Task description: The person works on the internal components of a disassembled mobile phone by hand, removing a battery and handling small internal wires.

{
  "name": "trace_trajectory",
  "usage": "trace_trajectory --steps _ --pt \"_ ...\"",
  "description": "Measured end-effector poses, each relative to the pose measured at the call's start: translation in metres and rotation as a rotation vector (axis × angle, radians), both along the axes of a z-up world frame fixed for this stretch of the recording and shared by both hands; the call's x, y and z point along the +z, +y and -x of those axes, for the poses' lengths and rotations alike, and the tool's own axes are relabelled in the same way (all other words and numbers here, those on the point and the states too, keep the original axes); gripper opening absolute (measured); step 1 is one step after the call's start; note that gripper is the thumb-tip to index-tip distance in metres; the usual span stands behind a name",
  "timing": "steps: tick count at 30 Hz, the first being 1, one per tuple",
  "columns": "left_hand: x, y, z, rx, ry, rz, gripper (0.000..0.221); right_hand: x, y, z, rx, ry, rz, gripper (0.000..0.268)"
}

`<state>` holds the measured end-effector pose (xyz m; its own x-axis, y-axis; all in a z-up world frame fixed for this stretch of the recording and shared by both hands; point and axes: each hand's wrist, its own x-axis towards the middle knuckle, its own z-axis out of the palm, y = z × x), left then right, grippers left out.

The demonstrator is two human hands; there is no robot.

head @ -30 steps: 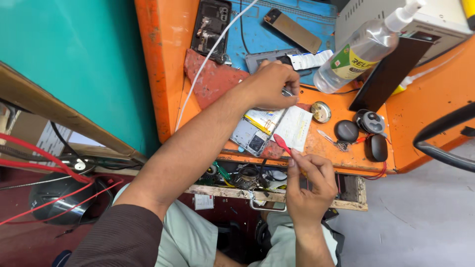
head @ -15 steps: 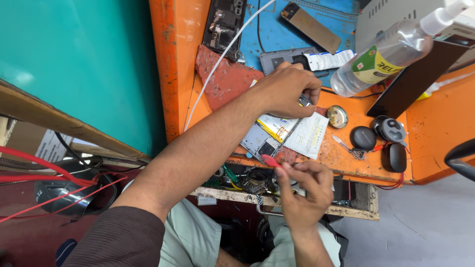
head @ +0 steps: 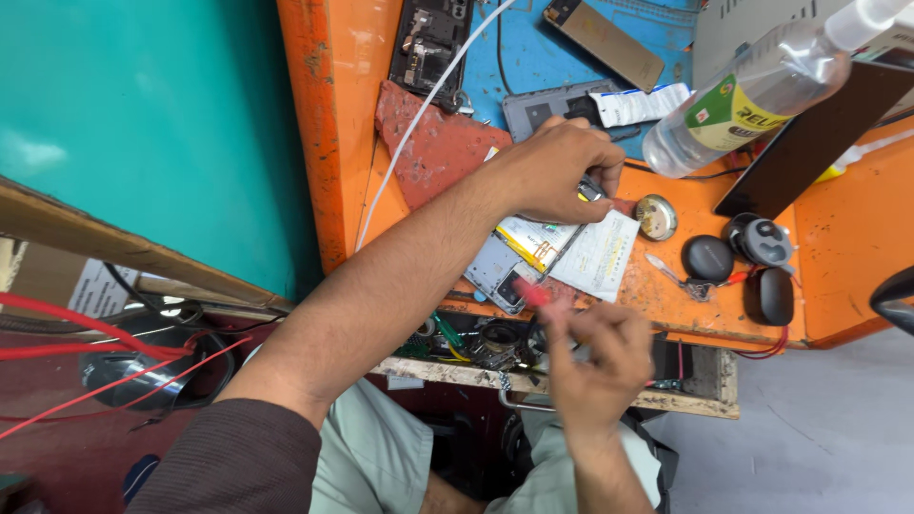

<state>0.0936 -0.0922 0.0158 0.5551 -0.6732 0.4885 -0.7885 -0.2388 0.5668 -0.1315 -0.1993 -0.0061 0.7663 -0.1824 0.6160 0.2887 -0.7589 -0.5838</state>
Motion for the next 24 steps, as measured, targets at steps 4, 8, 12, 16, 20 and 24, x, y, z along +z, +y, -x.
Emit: trace_trajectory --steps 4,8,12,16,20,24 --pt "0.003 0.000 -0.001 0.016 -0.004 -0.001 0.023 -0.006 -0.003 -0.006 -0.065 0.051 -0.031 0.016" --pt "0.002 -0.001 -0.002 -0.001 0.010 -0.011 0.022 -0.014 0.004 0.000 0.038 -0.042 -0.120 0.013" --pt "0.002 -0.001 -0.003 0.006 0.009 -0.034 0.023 -0.013 0.004 -0.007 0.000 -0.049 -0.109 0.013" --pt "-0.001 -0.002 -0.004 -0.009 -0.047 -0.001 0.023 -0.015 0.010 0.006 -0.038 0.090 -0.194 0.013" --pt "-0.002 0.000 -0.001 0.001 0.001 -0.028 0.023 -0.013 0.008 -0.002 -0.007 -0.044 -0.120 0.016" --pt "0.003 -0.001 -0.003 -0.005 -0.003 -0.029 0.023 -0.004 0.004 0.003 -0.013 0.060 -0.160 0.013"
